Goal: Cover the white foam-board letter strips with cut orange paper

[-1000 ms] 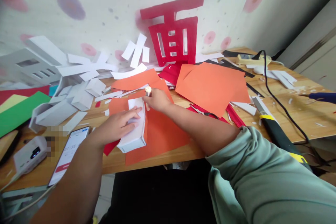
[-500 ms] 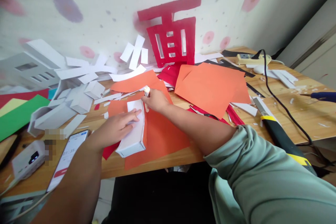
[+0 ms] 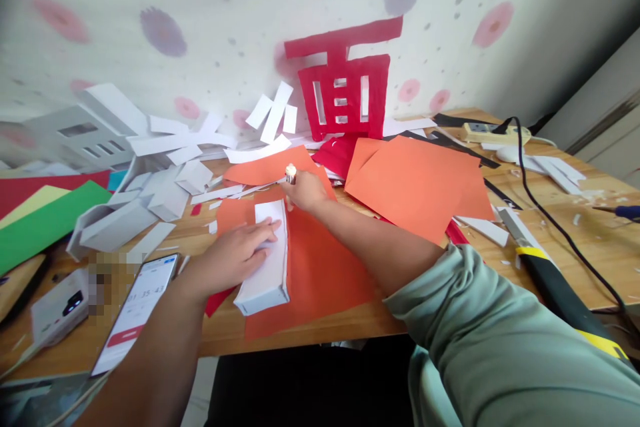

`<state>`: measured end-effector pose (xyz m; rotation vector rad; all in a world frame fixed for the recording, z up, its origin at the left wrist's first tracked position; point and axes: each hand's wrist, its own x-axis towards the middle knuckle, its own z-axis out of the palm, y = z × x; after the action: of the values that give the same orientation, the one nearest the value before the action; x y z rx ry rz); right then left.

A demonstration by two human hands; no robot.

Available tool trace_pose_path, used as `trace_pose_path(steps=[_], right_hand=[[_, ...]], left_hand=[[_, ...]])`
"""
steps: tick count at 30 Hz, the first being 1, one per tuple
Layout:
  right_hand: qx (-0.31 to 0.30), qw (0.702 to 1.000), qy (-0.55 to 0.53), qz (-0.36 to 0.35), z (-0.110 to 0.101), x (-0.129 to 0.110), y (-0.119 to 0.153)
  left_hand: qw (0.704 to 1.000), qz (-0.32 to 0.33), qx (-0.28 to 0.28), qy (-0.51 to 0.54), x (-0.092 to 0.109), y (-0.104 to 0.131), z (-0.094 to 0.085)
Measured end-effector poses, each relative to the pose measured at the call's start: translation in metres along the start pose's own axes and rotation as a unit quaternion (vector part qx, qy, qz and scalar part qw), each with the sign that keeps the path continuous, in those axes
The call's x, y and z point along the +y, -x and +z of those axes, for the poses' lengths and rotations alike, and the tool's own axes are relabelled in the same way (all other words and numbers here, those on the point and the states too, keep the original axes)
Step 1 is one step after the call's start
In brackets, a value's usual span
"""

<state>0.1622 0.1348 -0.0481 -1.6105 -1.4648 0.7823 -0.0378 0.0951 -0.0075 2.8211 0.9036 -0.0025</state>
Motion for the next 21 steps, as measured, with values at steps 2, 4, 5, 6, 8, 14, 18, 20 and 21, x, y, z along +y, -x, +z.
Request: trace_pose_path(steps=[2, 4, 5, 6, 8, 14, 18, 20, 21], right_hand=[[-0.002, 1.000, 0.003, -0.001, 0.000, 0.000, -0.003], [-0.006, 1.000, 0.006, -0.002, -0.001, -0.001, -0.005], [-0.008, 1.000, 0.008, -0.001, -0.001, -0.002, -0.006], [-0.009, 1.000, 0.010, 0.000, -0.001, -0.003, -0.006], [-0.012, 1.000, 0.013, 0.002, -0.002, -0.004, -0.007], [-0.015, 1.000, 0.014, 0.006, -0.002, -0.006, -0.006], [-0.020, 1.000, 0.013, 0.010, -0.002, -0.008, -0.004], [-0.023, 1.000, 0.017, 0.014, -0.003, -0.010, -0.004], [-0.024, 0.999, 0.019, 0.017, -0.004, -0.011, -0.004]], left_hand=[[1.000, -0.005, -0.002, 0.000, -0.001, -0.001, -0.001], [1.000, -0.011, -0.005, -0.002, -0.003, -0.002, 0.000], [1.000, -0.013, -0.003, -0.002, -0.004, -0.003, 0.000], [1.000, -0.012, 0.000, -0.003, -0.006, -0.004, 0.001], [1.000, 0.000, 0.004, -0.006, -0.010, -0.006, 0.003], [1.000, 0.009, 0.008, -0.001, -0.012, -0.009, 0.007], [1.000, -0.003, -0.003, 0.014, -0.009, -0.009, 0.005], [1.000, -0.021, -0.018, 0.004, -0.007, -0.010, 0.003], [0.999, -0.027, -0.028, -0.005, -0.006, -0.012, 0.002]])
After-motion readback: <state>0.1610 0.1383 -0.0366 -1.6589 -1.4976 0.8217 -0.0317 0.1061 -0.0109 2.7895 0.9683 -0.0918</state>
